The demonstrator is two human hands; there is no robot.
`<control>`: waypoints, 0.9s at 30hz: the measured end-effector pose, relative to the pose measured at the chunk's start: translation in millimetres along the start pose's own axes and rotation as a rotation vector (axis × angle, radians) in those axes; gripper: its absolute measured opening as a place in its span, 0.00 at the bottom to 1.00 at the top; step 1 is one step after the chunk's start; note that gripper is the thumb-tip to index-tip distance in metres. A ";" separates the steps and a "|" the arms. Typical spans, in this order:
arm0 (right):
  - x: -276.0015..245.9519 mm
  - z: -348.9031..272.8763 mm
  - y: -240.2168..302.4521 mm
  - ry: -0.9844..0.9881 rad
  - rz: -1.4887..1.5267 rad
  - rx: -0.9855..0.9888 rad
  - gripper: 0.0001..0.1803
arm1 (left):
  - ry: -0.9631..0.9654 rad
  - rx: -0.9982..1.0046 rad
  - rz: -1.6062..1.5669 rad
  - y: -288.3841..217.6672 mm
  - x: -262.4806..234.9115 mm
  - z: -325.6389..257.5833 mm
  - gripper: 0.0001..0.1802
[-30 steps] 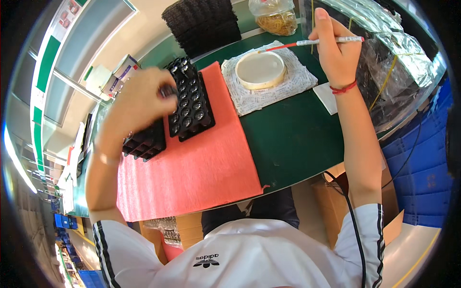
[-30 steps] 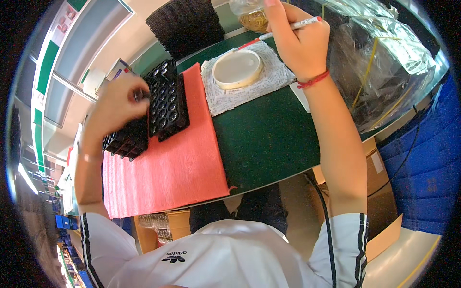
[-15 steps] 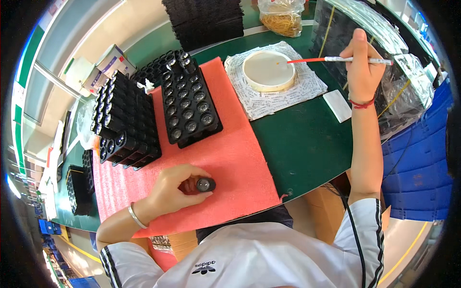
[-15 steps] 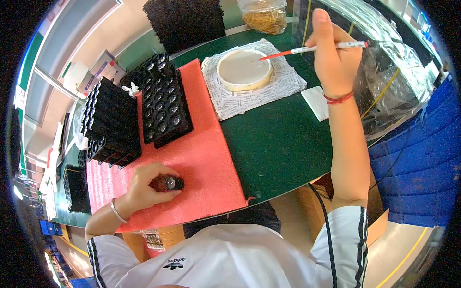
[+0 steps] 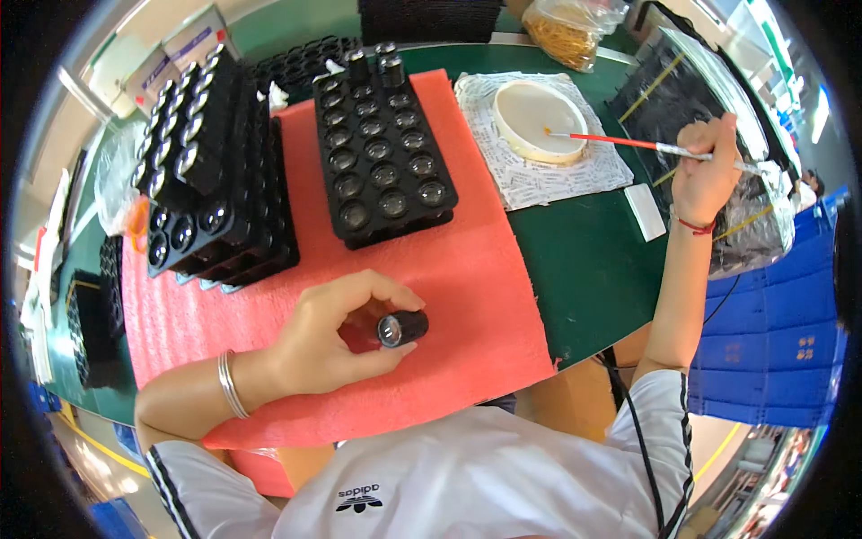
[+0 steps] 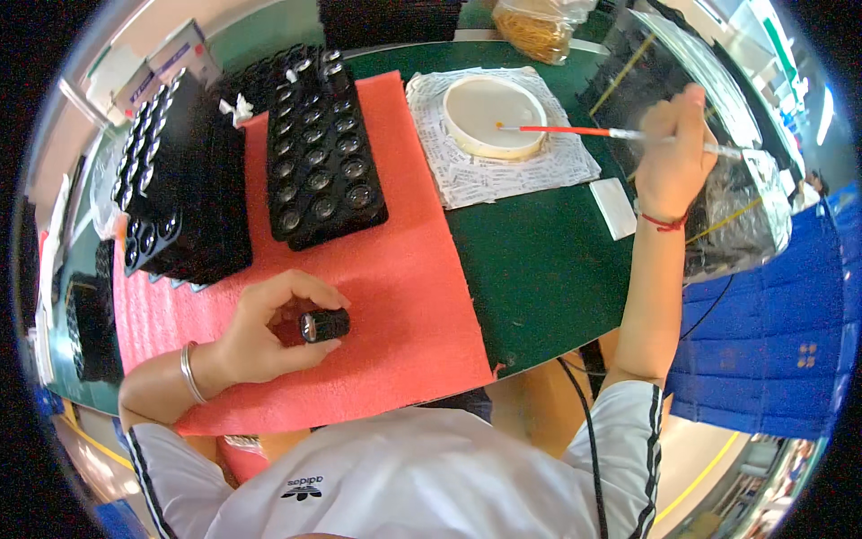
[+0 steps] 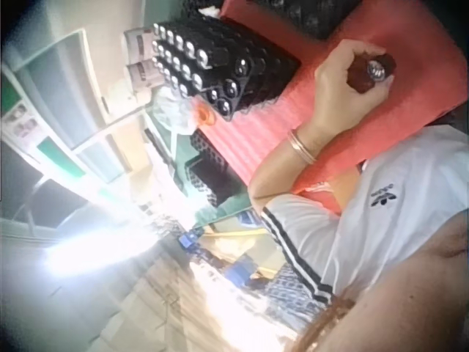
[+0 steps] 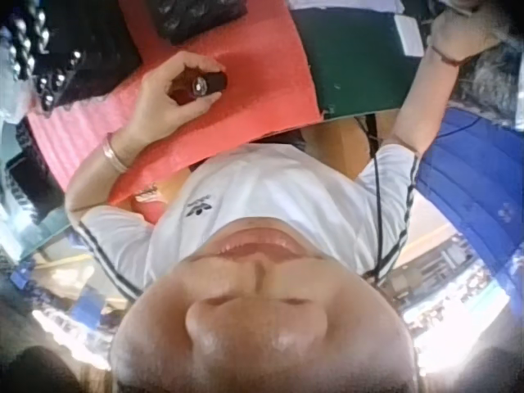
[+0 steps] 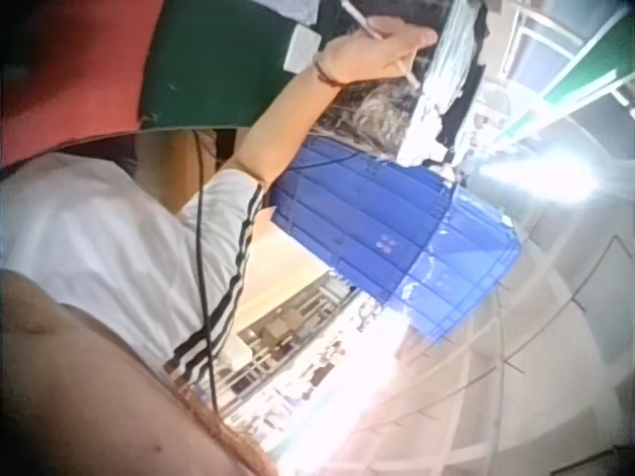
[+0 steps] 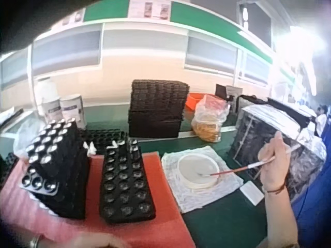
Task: Applying adhesive to small light components and organizing them into trays.
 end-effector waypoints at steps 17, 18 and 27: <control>48.7 -34.9 28.0 0.399 0.438 0.346 0.20 | -0.001 -0.113 -0.416 0.7 -17.6 7.6 0.10; 52.4 -39.0 25.9 0.440 0.413 0.319 0.20 | -0.012 -0.124 -0.400 2.3 -18.1 6.6 0.10; 47.3 -41.5 25.5 0.545 0.281 0.245 0.20 | -0.024 -0.096 -0.430 2.4 -16.5 8.0 0.10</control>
Point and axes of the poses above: each hand's wrist, its own z-axis towards the middle knuckle, its own x-axis out of the palm, y = z × x, the point moved 1 cm from there along z, towards the middle knuckle, and after that the axes turned 9 degrees about -x, right-handed, at the moved point
